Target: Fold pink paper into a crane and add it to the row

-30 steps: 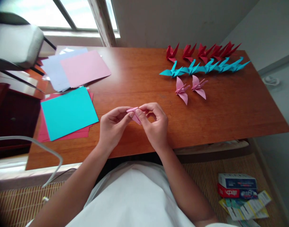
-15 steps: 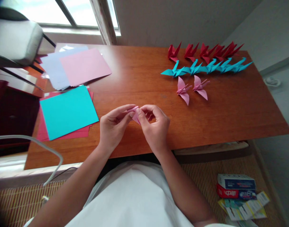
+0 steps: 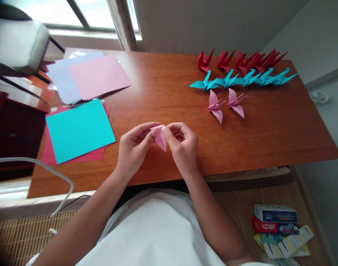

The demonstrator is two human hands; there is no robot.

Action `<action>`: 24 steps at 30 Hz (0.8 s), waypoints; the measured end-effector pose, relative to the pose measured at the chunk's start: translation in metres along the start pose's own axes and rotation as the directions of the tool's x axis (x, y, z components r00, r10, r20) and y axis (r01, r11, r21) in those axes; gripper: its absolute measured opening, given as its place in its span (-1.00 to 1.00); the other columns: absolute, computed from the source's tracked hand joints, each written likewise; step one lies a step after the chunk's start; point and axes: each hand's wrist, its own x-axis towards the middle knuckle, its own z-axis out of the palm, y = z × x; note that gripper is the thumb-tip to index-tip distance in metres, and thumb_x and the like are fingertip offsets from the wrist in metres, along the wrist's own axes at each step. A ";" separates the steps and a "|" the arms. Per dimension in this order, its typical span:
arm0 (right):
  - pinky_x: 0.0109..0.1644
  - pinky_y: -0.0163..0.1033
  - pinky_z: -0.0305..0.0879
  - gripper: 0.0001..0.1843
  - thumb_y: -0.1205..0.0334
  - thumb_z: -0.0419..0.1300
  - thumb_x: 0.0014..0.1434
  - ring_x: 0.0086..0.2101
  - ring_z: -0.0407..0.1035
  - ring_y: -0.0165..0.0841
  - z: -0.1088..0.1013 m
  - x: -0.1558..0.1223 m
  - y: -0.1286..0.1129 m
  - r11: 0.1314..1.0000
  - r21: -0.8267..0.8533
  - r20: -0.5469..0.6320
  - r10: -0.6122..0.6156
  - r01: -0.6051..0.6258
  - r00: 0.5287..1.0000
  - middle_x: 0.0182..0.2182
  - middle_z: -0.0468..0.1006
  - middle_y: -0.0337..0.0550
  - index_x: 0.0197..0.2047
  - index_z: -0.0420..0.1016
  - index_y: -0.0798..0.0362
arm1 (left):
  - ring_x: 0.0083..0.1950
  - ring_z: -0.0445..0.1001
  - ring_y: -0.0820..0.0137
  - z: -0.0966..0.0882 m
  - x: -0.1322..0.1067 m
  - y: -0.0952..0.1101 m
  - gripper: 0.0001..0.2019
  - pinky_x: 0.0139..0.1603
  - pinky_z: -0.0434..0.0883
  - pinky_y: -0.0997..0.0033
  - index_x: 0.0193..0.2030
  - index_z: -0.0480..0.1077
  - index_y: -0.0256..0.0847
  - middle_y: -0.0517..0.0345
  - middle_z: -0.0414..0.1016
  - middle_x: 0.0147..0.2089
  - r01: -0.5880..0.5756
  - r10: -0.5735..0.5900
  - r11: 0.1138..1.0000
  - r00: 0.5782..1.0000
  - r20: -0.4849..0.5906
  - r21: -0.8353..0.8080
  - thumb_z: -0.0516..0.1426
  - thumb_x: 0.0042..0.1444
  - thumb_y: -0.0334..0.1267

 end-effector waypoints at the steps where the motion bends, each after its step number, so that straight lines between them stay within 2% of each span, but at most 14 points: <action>1: -0.34 -0.34 0.28 -0.83 0.11 0.40 0.16 -0.43 0.39 -0.48 -0.001 0.001 0.000 1.000 0.016 0.003 0.014 -0.014 1.000 -0.44 0.56 -0.31 -0.34 0.57 0.00 | -0.05 0.67 0.29 0.000 0.000 0.000 -0.76 -0.01 0.60 0.37 -0.04 0.58 -0.24 0.02 0.70 -0.05 -0.004 0.004 1.000 1.000 0.010 0.005 0.28 0.23 -0.17; 5: -0.34 -0.34 0.30 -0.81 0.11 0.44 0.11 -0.47 0.37 -0.49 -0.003 0.004 -0.004 0.988 0.101 0.014 0.112 -0.113 0.994 -0.47 0.56 -0.31 -0.35 0.58 0.02 | 0.03 0.63 0.29 -0.002 -0.001 0.001 -0.80 0.07 0.56 0.36 -0.02 0.59 -0.21 0.04 0.68 0.00 -0.031 0.031 1.000 0.998 0.046 0.002 0.21 0.29 -0.21; 9: -0.40 -0.38 0.26 -0.77 0.11 0.49 0.03 -0.50 0.34 -0.53 -0.003 0.006 -0.008 0.946 0.218 0.023 0.240 -0.239 0.971 -0.46 0.57 -0.32 -0.36 0.58 0.03 | 0.12 0.61 0.27 -0.002 -0.001 0.002 -0.75 0.17 0.52 0.32 0.03 0.56 -0.20 0.03 0.65 0.08 -0.008 0.015 0.997 0.995 0.099 -0.071 0.24 0.22 -0.32; 15: -0.48 -0.41 0.15 -0.75 0.09 0.49 0.02 -0.53 0.29 -0.54 -0.004 0.002 -0.013 0.926 0.230 0.082 0.290 -0.301 0.954 -0.49 0.54 -0.34 -0.36 0.59 0.03 | -0.02 0.65 0.29 -0.001 0.000 0.002 -0.77 0.00 0.57 0.38 -0.03 0.58 -0.22 0.01 0.68 -0.01 -0.002 0.004 1.000 0.997 0.075 -0.029 0.29 0.17 -0.30; 19: -0.43 -0.37 0.24 -0.76 0.09 0.49 0.02 -0.51 0.33 -0.51 -0.002 -0.003 -0.013 0.958 0.168 0.081 0.221 -0.232 0.972 -0.49 0.55 -0.33 -0.35 0.58 0.01 | -0.10 0.67 0.30 -0.003 0.001 0.001 -0.83 -0.07 0.58 0.40 -0.11 0.63 -0.22 0.05 0.71 -0.10 0.001 -0.001 1.000 0.997 0.074 0.000 0.28 0.19 -0.26; 24: -0.33 -0.32 0.29 -0.84 0.10 0.41 0.15 -0.41 0.42 -0.45 0.000 -0.007 -0.010 0.999 -0.032 0.045 0.032 -0.030 0.999 -0.41 0.59 -0.31 -0.32 0.58 -0.02 | -0.13 0.68 0.31 -0.003 0.001 0.001 -0.84 -0.09 0.58 0.41 -0.14 0.65 -0.20 0.07 0.72 -0.15 -0.028 0.027 0.999 0.999 0.035 0.037 0.28 0.20 -0.22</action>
